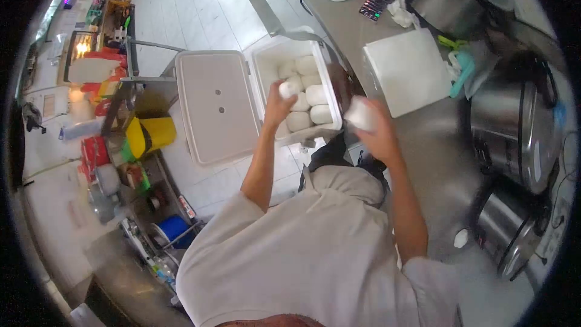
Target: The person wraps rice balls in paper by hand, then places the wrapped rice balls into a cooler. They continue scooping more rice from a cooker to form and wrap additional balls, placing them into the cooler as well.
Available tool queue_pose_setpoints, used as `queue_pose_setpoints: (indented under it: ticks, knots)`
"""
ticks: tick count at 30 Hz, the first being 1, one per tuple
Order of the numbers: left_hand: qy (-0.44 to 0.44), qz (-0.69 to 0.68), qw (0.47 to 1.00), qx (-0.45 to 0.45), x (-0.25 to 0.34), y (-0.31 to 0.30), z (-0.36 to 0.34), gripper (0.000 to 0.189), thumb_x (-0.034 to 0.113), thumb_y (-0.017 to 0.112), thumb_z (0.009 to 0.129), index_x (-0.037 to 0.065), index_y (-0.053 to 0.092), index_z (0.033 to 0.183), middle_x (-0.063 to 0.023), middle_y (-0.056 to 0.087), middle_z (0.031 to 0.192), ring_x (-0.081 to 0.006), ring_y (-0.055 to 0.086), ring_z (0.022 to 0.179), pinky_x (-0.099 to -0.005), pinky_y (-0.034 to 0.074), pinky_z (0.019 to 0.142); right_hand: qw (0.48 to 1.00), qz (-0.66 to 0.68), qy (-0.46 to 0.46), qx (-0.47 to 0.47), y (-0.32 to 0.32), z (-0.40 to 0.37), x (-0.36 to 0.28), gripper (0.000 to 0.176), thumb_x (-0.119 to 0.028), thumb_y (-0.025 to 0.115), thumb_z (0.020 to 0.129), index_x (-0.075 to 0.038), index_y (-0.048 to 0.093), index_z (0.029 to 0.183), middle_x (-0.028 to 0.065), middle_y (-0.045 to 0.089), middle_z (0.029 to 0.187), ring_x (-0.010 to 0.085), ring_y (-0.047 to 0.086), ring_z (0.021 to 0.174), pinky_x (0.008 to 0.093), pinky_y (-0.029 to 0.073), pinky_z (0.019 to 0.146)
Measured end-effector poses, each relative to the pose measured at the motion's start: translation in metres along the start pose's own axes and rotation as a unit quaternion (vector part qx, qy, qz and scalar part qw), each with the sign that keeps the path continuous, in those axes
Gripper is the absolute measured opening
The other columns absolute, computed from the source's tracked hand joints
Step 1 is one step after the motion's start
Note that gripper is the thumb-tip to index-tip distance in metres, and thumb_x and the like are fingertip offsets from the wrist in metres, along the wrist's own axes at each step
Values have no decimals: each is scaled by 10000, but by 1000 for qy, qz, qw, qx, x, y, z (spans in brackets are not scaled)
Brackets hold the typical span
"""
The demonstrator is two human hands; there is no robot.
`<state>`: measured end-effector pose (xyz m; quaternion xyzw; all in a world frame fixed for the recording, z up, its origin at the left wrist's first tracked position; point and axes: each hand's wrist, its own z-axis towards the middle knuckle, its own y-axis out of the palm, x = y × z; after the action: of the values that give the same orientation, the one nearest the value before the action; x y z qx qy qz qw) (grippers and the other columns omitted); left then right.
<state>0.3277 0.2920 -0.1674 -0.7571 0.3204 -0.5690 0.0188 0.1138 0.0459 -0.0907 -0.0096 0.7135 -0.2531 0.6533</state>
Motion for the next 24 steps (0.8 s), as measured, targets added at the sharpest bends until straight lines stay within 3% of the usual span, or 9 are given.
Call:
queue_pose_setpoints:
  ticks: [3,9,12,15,16,18,20,22,24]
  knots:
    - [206,106,970,79,-39,15,59,668,-33,708,748,15,459,1365,-223,531,1307,-408,472,1275,-496,404,1058,972,-68,-164,-152,85,115,-43,652,68,669,740,-88,539,1359,168,533,1379,406,484,1303,438,426,1087]
    - [121,360,925,-19,-98,27,99,761,-52,624,749,89,423,1470,-150,392,1531,-446,349,1403,-538,296,1170,884,-437,-69,-153,227,182,92,555,-108,620,866,-128,513,1411,153,446,1507,404,413,1383,495,364,1121]
    - [61,371,924,-61,-118,35,115,723,111,645,822,113,415,1506,-163,378,1572,-408,306,1461,-512,300,1177,890,-445,-74,-63,246,148,124,436,-143,533,929,-102,555,1362,177,465,1499,405,427,1378,501,357,1127]
    - [128,300,945,-11,-120,27,110,567,264,543,967,91,436,1496,-166,430,1548,-337,404,1419,-450,316,1179,959,-71,112,-251,182,138,17,406,-101,536,939,-60,593,1339,185,503,1480,330,484,1359,452,410,1101]
    - [201,403,893,12,-204,51,154,542,250,581,935,77,508,1444,-215,430,1538,-378,369,1439,-522,220,1209,982,-40,-141,-115,176,103,50,435,-61,545,935,-64,569,1368,156,493,1494,308,506,1342,424,427,1096]
    - [274,334,902,-12,-72,55,100,607,302,575,963,28,446,1489,-206,424,1547,-390,332,1460,-504,225,1211,997,-63,-37,-39,82,40,-6,489,-54,600,907,-86,554,1393,149,476,1503,309,499,1353,409,404,1123]
    - [207,529,820,-73,-91,78,100,636,399,501,996,75,393,1533,-164,203,1660,-367,199,1524,-712,194,1138,970,-166,57,169,3,-39,13,505,-71,630,900,-93,552,1399,164,469,1505,334,465,1380,433,368,1145]
    - [248,548,796,-70,-102,90,103,648,439,469,1009,47,403,1520,-160,133,1676,-352,176,1534,-772,187,1093,866,-292,193,356,-74,-151,84,570,-94,645,892,-56,496,1441,183,454,1515,366,378,1436,453,286,1194]
    - [162,576,793,-116,-58,92,82,647,419,495,1007,20,411,1509,-177,150,1670,-352,175,1534,-717,194,1138,638,-488,412,430,-161,-291,160,636,-186,658,886,-29,439,1462,235,462,1479,389,394,1410,461,305,1187]
